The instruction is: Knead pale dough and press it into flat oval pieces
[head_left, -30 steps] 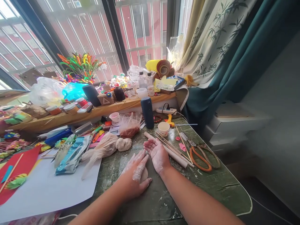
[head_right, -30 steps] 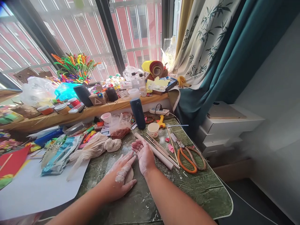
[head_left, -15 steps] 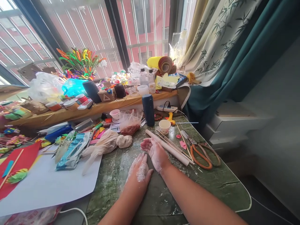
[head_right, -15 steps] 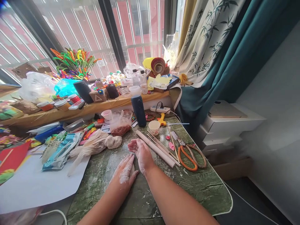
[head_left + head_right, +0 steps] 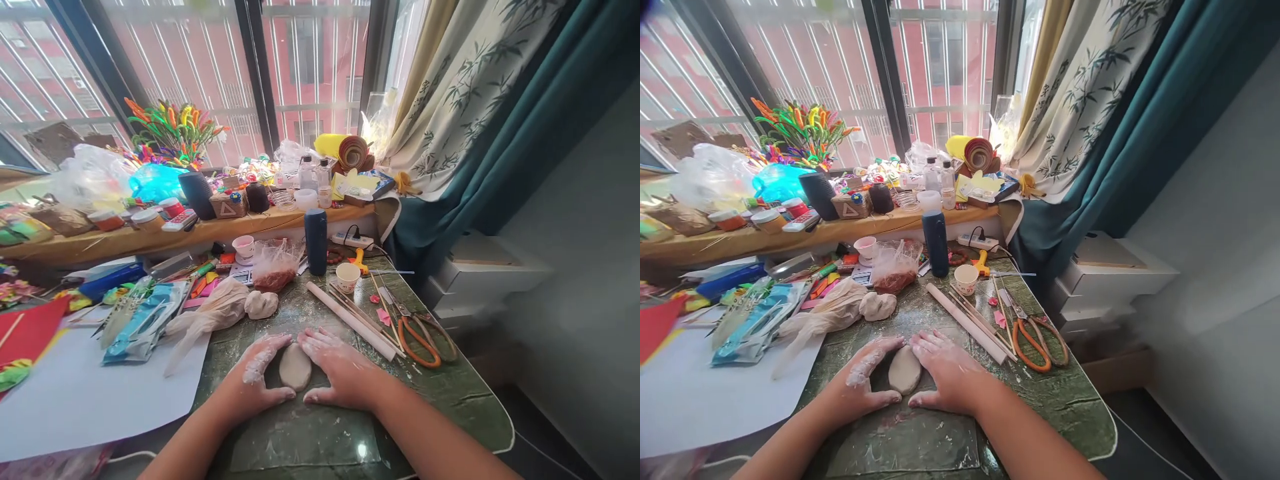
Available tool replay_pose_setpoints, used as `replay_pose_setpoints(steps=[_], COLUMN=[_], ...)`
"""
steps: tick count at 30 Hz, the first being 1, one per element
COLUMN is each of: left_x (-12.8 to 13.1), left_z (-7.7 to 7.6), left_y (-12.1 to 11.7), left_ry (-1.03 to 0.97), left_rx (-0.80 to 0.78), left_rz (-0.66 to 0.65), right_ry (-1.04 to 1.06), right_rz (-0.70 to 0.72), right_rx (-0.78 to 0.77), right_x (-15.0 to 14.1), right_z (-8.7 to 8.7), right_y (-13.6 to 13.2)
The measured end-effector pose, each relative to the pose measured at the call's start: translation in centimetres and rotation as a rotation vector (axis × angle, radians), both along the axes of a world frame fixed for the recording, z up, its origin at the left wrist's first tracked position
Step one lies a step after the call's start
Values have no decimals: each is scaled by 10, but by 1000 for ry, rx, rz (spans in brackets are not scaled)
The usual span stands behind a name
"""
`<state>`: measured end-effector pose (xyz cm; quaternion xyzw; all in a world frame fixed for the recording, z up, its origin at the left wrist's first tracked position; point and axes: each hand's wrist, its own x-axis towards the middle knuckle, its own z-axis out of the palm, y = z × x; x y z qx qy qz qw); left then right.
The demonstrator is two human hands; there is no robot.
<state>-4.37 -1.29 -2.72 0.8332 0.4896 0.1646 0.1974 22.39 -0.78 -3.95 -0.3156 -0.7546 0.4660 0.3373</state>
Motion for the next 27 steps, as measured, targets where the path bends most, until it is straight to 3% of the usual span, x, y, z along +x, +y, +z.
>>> replay_pose_setpoints(steps=[8,20,27], left_x=[9,5,17], left_z=[-2,-2,8], left_y=[2,-4,-3], left_ry=[-73,-147,-172], left_rx=[11,-23,-60], left_rz=[-23,-58,-41], right_ry=[-91,-152,-361], right_rz=[-8,-77,-60], right_rx=[56,0,194], right_x=[-15,-11,-18], right_z=[-11,-8,-13], right_y=[4,-1,2])
